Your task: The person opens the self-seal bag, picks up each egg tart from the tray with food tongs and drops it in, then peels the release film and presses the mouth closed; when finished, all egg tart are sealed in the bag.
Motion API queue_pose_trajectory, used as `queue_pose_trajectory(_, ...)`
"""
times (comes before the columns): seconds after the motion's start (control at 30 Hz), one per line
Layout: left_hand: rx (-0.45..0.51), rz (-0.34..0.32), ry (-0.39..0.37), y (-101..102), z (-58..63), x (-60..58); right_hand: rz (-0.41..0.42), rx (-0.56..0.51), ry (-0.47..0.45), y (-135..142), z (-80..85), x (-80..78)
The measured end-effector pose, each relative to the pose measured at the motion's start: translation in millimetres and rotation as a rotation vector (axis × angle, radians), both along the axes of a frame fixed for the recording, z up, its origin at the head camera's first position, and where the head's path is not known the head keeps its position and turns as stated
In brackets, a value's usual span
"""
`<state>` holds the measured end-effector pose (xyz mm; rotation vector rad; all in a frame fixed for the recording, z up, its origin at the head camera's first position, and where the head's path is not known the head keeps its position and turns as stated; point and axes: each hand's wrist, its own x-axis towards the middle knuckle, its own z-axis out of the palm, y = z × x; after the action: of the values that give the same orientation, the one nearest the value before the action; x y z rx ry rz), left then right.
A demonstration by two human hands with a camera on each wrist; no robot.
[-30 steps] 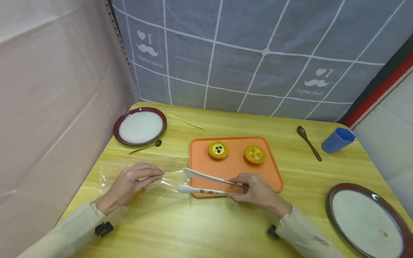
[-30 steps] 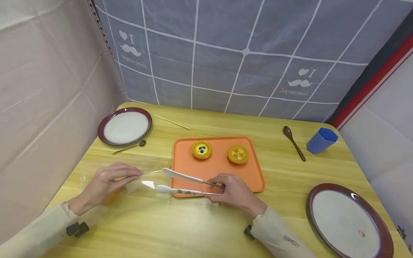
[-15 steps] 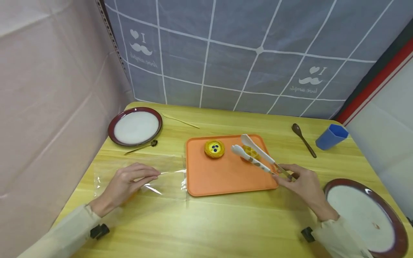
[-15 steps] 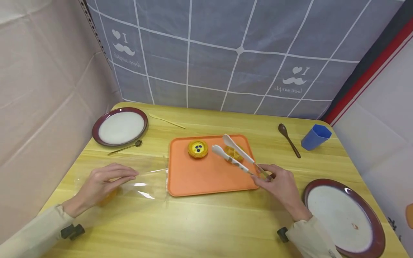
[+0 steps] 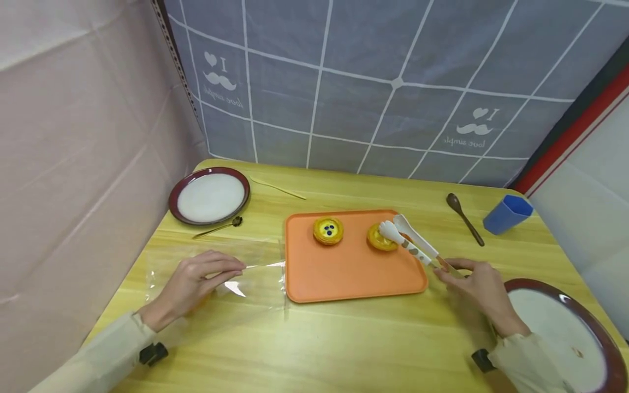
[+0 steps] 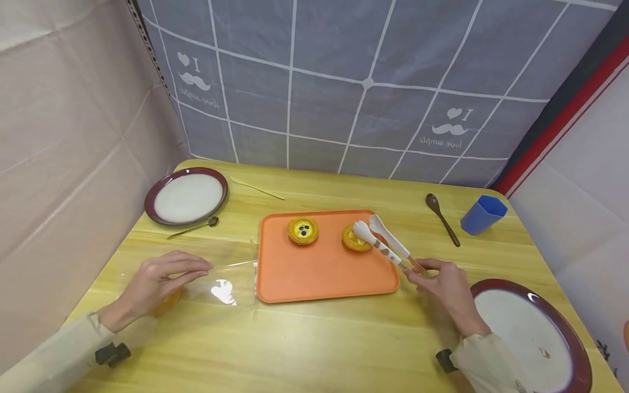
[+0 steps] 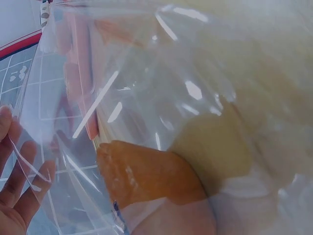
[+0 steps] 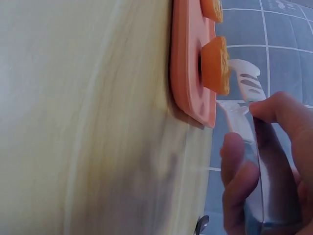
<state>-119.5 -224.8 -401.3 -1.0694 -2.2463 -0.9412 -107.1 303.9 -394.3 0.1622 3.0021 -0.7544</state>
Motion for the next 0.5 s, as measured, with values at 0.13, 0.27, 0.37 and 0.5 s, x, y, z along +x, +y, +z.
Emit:
queue_pose_trajectory(0.13,-0.005,0.002,0.007,0.1,0.2,0.3,0.017,-0.022,-0.043,-0.6,-0.1,-1.3)
queue_pose_trajectory(0.27,-0.009,0.003,0.010,0.1,0.4,0.5,0.031,-0.060,-0.045,-1.9,1.2,-0.2)
queue_pose_trajectory(0.37,-0.011,0.003,0.013,0.2,0.3,0.6,0.038,-0.068,-0.029,-3.0,1.8,0.4)
queue_pose_trajectory(0.5,-0.010,0.003,0.014,0.7,0.1,0.7,0.036,-0.072,0.003,-4.9,0.5,1.6)
